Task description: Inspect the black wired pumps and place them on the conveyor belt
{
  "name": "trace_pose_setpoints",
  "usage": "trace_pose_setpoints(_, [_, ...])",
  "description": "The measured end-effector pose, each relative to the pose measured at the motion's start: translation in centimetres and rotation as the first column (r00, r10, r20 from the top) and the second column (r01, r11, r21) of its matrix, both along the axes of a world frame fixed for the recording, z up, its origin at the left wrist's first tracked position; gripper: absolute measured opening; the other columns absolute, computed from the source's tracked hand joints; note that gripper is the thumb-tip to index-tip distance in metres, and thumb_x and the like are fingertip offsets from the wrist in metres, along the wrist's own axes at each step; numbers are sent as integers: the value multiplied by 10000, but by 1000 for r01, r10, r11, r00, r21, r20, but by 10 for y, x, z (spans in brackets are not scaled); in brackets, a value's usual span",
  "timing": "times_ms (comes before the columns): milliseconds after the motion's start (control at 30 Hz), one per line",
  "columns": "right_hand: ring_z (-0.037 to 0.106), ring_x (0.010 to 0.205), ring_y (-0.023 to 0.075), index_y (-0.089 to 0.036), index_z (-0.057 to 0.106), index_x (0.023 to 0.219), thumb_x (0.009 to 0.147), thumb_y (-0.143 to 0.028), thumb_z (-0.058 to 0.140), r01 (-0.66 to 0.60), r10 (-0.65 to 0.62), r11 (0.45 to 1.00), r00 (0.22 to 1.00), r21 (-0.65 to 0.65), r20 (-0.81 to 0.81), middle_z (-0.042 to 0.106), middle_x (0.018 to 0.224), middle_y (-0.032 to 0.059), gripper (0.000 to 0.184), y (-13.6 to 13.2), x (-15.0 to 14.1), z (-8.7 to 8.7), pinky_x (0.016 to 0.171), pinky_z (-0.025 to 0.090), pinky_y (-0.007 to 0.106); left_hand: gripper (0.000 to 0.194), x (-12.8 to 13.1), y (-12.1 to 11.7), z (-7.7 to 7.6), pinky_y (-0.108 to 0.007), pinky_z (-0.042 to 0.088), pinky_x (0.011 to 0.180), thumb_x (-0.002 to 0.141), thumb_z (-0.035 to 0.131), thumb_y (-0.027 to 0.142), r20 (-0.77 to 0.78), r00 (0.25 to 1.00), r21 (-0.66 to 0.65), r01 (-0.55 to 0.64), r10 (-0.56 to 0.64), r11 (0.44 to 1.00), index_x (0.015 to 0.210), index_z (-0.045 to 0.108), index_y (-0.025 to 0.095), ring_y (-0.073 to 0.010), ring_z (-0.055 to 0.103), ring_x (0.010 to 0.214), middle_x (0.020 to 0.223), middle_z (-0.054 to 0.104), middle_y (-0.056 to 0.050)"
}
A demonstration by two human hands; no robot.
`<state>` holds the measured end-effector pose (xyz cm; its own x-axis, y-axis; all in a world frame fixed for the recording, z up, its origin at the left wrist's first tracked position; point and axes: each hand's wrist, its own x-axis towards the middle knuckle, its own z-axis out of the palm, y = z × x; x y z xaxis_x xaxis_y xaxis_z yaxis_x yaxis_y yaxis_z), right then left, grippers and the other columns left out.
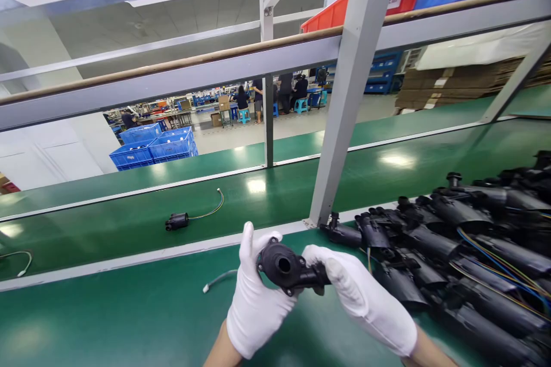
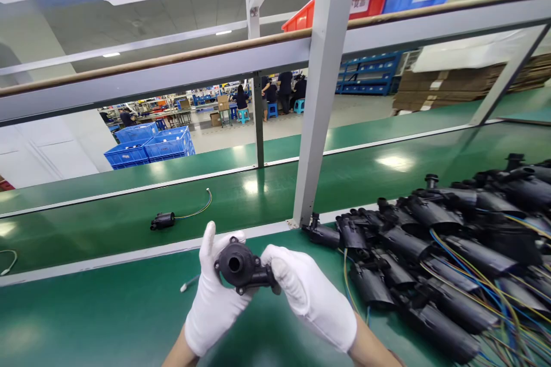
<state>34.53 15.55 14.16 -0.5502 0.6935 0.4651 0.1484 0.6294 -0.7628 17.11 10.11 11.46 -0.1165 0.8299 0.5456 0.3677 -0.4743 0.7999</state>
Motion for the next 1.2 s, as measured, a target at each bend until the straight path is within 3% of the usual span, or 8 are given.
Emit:
trace_pose_setpoints(133, [515,608,173,-222,493,735,1013,-655,211,5,-5,1000,1000,9,12,544,654,-8,587,2,0,-1,593,389,279,1100,-2,3,-1,-435,420,1098,744,689,98,-5,1000,18,13,-13,1000,1492,-56,407,-208,596,1195,1331,552,-61])
trace_pose_setpoints(467, [472,581,155,-222,429,693,1014,-655,197,-21,21,1000,999,5,34,480,647,-22,587,1,-3,6,565,357,274,1059,-3,3,6,-396,426,1082,725,689,119,61,997,-61,50,-46,997,1472,-25,350,-183,605,1135,1245,568,-43])
trace_pose_setpoints(700, [491,592,160,-221,432,702,1007,-668,161,-40,42,999,997,-27,64,490,658,-14,605,6,-2,0,578,367,279,1056,-3,3,8,-398,424,1069,714,683,108,87,995,-89,63,-55,994,1479,-12,324,-193,605,1138,1250,569,-52])
trace_pose_setpoints(967, [495,571,156,-221,434,691,1016,-653,154,-39,35,998,997,42,75,499,636,-15,609,6,-2,1,550,368,271,1046,-6,4,6,-416,401,1082,721,690,121,94,993,-103,75,-66,992,1469,1,365,-180,599,1121,1282,545,-45])
trace_pose_setpoints(1200, [512,569,161,-222,431,676,1018,-650,151,-7,1,998,995,60,100,509,632,-10,615,7,-3,5,557,388,276,1055,-5,6,10,-395,417,1074,696,696,103,140,987,-131,100,-81,986,1479,15,295,-185,603,1122,1240,575,-54])
